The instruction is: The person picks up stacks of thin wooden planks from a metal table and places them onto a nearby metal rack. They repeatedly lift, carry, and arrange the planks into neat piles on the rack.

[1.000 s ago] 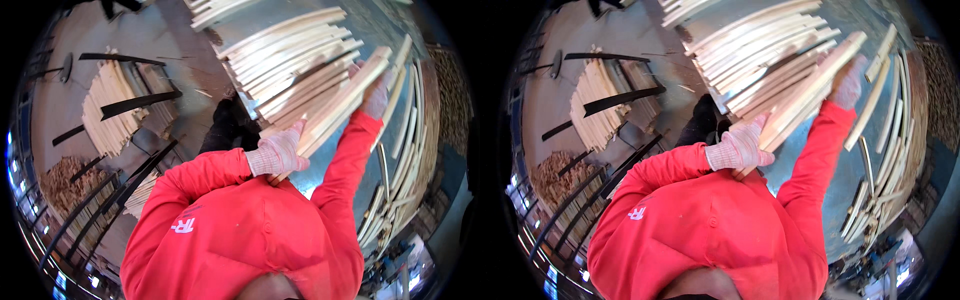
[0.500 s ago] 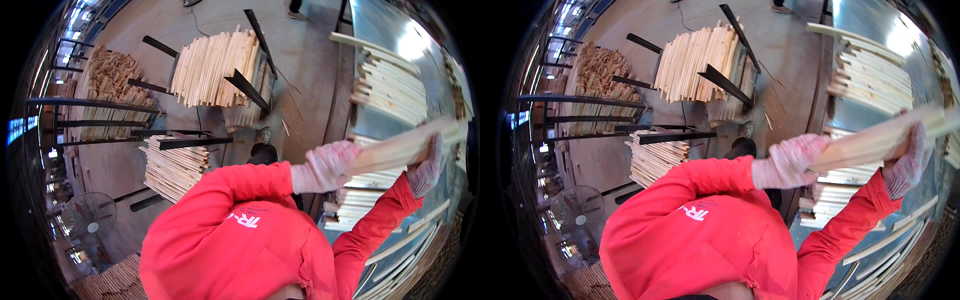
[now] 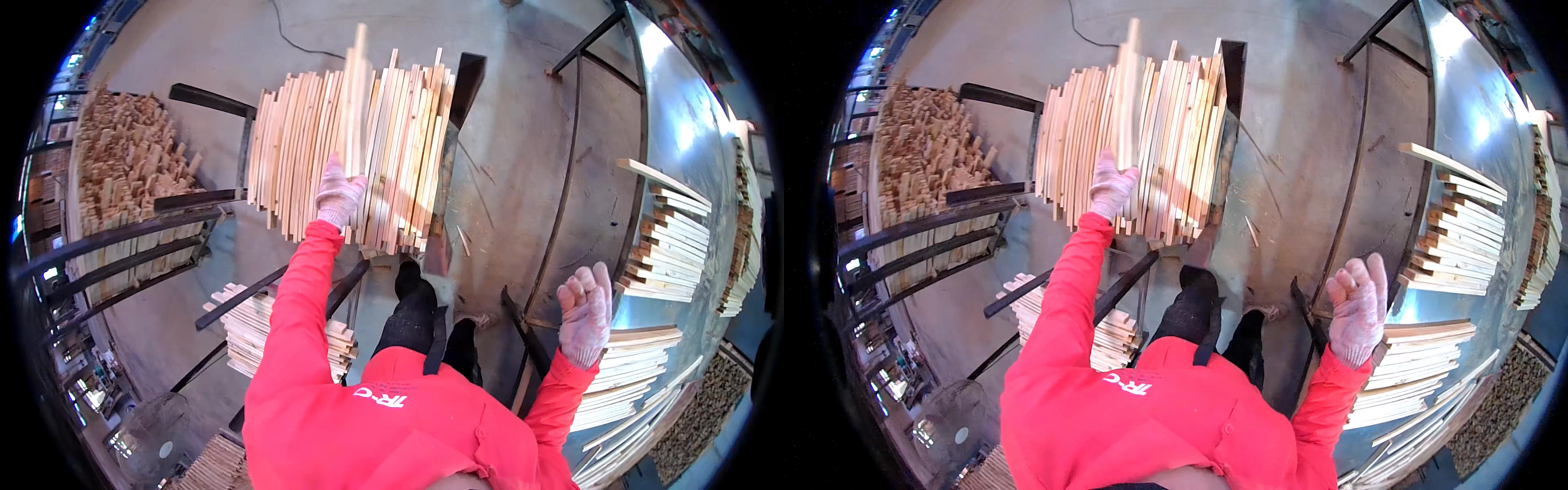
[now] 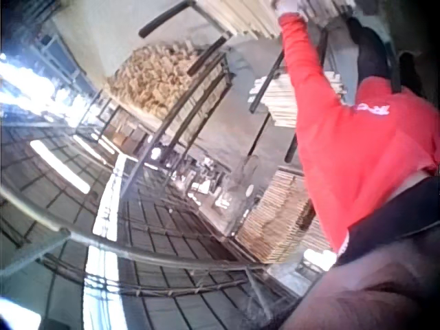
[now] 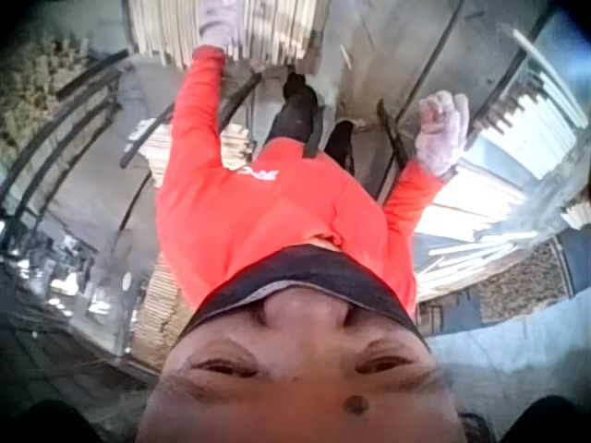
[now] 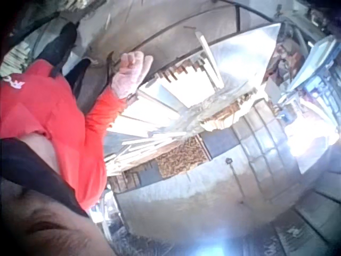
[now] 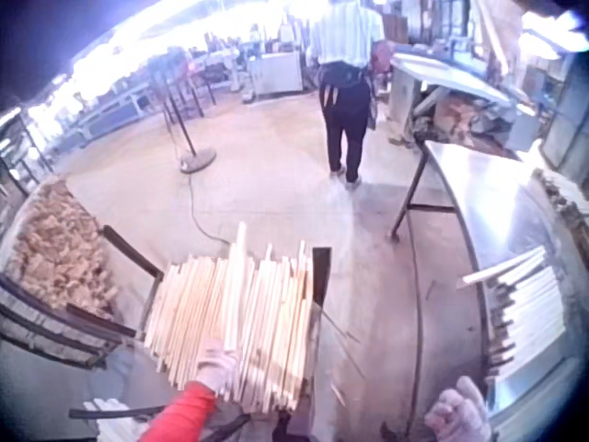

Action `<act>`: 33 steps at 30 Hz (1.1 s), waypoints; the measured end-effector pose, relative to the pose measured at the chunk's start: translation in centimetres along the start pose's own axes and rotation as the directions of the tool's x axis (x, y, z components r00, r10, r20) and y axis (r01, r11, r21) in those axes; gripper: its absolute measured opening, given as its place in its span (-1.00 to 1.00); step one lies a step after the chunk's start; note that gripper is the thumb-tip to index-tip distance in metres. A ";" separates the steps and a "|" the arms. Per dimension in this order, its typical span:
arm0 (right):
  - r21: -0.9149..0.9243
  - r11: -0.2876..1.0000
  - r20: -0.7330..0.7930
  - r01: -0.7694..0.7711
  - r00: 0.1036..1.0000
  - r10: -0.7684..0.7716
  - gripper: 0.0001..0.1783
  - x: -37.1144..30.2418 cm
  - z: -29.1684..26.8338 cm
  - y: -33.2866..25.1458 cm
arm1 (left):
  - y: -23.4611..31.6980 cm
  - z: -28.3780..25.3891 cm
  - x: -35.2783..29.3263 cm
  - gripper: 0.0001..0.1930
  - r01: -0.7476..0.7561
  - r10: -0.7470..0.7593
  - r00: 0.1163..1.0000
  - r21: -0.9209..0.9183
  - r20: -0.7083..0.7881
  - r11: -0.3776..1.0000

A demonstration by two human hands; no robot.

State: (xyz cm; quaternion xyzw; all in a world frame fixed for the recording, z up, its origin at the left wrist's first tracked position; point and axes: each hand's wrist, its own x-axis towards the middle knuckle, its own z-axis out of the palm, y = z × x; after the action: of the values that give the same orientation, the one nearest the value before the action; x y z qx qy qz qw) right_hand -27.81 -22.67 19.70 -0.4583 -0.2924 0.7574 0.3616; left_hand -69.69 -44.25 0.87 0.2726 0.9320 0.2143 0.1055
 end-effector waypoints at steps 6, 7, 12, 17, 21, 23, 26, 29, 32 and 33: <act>-0.183 0.982 -0.225 -0.052 0.974 0.010 -0.37 0.3 1.9 2.9 | -0.9 10.8 1.4 -0.10 -0.025 -0.071 0.894 0.209 0.443 0.978; -0.202 0.978 -0.243 -0.042 0.970 -0.009 -0.37 -0.1 1.7 2.9 | -0.7 10.8 2.8 -0.06 0.037 -0.157 0.836 0.230 0.526 0.972; -0.429 0.886 -0.416 -0.178 0.909 -0.018 -0.37 -2.1 0.9 3.2 | 4.1 12.5 3.8 0.02 0.162 -0.205 0.944 0.177 0.260 0.971; -0.620 0.776 -0.351 -0.114 0.925 -0.144 -0.38 -5.1 -0.7 2.9 | 10.8 15.0 6.4 0.04 -0.080 0.003 0.983 0.413 0.184 0.907; -0.874 0.437 -0.289 -0.211 0.950 -0.121 -0.28 -5.0 -6.2 -0.1 | 14.6 14.4 6.5 -0.08 -0.390 0.210 0.887 0.425 0.411 0.817; -0.930 0.297 -0.294 -0.218 0.925 -0.241 -0.29 -5.9 -11.2 -1.6 | 14.3 14.6 9.2 -0.16 -0.450 0.234 0.811 0.315 0.537 0.836; -0.910 0.349 -0.390 -0.224 0.751 -0.532 -0.34 -10.0 -20.5 -3.3 | 12.9 13.3 11.4 -0.21 -0.506 0.248 0.715 0.240 0.653 0.829; -0.731 0.566 -0.682 -0.381 0.367 -0.633 -0.37 -16.0 -33.5 -4.1 | 20.0 7.0 7.1 -0.23 -0.421 0.423 0.900 -0.040 0.103 0.906; -0.534 0.678 -0.819 -0.505 0.109 -0.563 -0.36 -20.3 -45.7 -5.0 | 37.1 1.8 -3.1 -0.38 -0.545 0.614 0.787 -0.527 -0.056 0.651; -0.528 0.596 -0.810 -0.605 0.147 -0.568 -0.36 -19.4 -48.5 -5.5 | 43.3 1.1 -7.0 -0.43 -0.571 0.710 0.702 -0.644 -0.062 0.509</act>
State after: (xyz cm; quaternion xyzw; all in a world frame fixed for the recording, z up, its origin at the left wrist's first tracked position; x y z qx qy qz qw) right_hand 23.84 -29.97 13.56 -0.9409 -0.2753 0.0366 0.1939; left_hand -43.50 -14.89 20.22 0.5692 0.6208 0.5010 0.1993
